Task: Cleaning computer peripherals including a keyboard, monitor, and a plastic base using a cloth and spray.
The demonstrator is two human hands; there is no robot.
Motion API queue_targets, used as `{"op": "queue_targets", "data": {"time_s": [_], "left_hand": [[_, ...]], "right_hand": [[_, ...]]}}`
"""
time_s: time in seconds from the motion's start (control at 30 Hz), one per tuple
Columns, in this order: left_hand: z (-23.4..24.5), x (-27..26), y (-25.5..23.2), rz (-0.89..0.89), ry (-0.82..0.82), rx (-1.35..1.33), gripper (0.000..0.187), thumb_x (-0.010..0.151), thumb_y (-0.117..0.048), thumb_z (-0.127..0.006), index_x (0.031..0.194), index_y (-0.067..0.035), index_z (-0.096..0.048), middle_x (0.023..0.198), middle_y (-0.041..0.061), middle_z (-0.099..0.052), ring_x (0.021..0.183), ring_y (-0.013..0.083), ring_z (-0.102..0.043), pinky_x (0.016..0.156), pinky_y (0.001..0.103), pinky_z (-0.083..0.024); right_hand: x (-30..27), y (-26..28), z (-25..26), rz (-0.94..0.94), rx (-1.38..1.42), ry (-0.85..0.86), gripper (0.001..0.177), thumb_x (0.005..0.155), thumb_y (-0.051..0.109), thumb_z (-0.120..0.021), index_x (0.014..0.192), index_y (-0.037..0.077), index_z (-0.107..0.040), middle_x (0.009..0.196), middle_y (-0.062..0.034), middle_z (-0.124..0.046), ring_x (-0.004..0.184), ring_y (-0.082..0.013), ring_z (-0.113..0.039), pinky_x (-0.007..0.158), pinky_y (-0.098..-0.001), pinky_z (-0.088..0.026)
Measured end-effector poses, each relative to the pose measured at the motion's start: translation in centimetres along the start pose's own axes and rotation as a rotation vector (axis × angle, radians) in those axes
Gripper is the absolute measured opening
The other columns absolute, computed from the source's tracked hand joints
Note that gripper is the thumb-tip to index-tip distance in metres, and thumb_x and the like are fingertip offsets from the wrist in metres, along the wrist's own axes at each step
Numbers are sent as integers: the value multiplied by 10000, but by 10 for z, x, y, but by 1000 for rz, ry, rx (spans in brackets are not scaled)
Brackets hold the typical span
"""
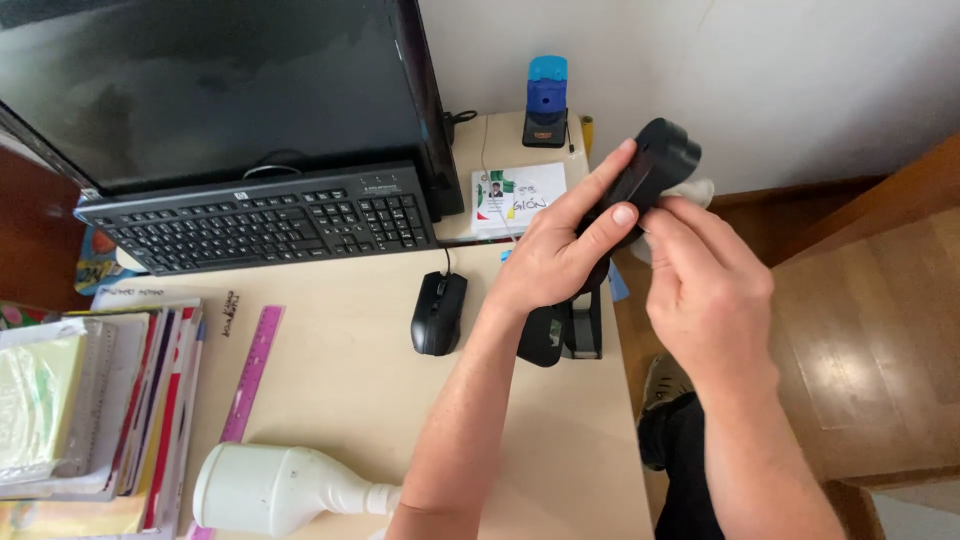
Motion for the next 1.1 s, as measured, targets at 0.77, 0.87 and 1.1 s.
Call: {"op": "queue_targets", "data": {"time_s": [0.77,0.87,1.1], "left_hand": [[1,-4,62,-2,94,-916,757,1012,-671,-489,1247,30,-654,989,194,-748,832,314,-749,705,443,-654],[-11,-8,51,90,232,-980,880,920,-759,-483,1180,69,-633,917,226,-721,772,338,-728,696,446,-632],[-20,-4,13,-92,232,-399,823,1056,-632,-382,1659,-90,-242,1561,69,-445,1165,145,-554,997,330,-528]], "right_hand": [[-25,-37,6,-596,497,-43,161,1082,35,-488,1155,-15,-623,1140,-150,-677,1004,-241,-640,840,-332,-510],[-34,-67,8,-698,740,-317,429,1036,423,-664,1217,82,-477,1051,-27,-530,851,-90,-496,767,-247,-427],[-3,-8,14,-233,248,-114,223,1086,93,-567,1161,-73,-695,1261,-240,-651,1155,-370,-649,1039,-462,-515]]}}
Point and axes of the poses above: each hand's wrist, its own x-axis towards the middle knuckle, its own z-axis out of the back of the hand, y = z × x, the point moved 8 cm from there along x, towards the middle knuckle
